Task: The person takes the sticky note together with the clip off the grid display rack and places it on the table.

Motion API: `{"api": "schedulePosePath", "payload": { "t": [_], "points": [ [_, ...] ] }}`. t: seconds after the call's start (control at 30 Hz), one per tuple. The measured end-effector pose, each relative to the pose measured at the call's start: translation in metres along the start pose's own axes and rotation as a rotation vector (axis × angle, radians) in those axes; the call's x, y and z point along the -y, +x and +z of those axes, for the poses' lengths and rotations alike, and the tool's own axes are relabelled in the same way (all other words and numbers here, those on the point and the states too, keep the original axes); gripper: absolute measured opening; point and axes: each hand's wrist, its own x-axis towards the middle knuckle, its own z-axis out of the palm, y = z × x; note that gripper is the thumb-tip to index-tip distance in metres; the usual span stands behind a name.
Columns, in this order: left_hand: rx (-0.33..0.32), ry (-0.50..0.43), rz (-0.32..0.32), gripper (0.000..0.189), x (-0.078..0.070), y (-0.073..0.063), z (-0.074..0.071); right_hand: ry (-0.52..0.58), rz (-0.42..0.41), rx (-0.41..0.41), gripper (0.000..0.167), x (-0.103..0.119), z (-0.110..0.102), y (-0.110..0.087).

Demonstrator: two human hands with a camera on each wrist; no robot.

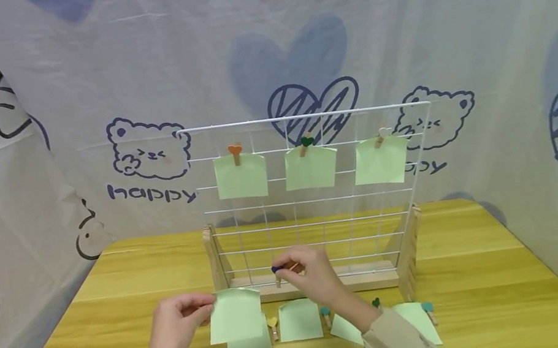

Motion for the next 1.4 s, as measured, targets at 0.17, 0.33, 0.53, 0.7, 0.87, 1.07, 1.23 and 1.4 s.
{"api": "schedulePosePath", "payload": {
  "t": [0.17, 0.33, 0.53, 0.7, 0.87, 1.07, 1.23, 1.4],
  "points": [
    [0.039, -0.003, -0.005, 0.01, 0.006, -0.003, -0.004, 0.036, 0.048, 0.039, 0.009, -0.004, 0.003, -0.007],
    [0.06, 0.006, -0.006, 0.011, 0.012, -0.005, -0.008, 0.055, 0.073, 0.055, 0.009, -0.006, 0.004, -0.01],
    [0.155, -0.017, -0.008, 0.008, 0.02, -0.007, -0.011, 0.089, 0.117, 0.076, 0.009, -0.011, 0.006, -0.014],
    [0.319, -0.055, 0.041, 0.002, 0.03, -0.007, -0.013, 0.088, 0.175, 0.116, 0.009, -0.014, 0.009, -0.018],
    [0.429, -0.097, 0.063, 0.01, 0.038, -0.008, -0.012, 0.087, 0.208, 0.156, 0.01, -0.018, 0.012, -0.022],
    [0.472, -0.146, 0.034, 0.015, 0.042, -0.008, -0.011, 0.114, 0.218, 0.189, 0.01, -0.018, 0.012, -0.025],
    [0.531, -0.171, 0.015, 0.022, 0.048, -0.007, -0.008, 0.11, 0.203, 0.223, 0.009, 0.006, 0.005, -0.026],
    [0.58, -0.186, -0.01, 0.016, 0.054, -0.008, -0.004, 0.109, 0.205, 0.262, 0.006, 0.01, 0.006, -0.03]
  ]
}}
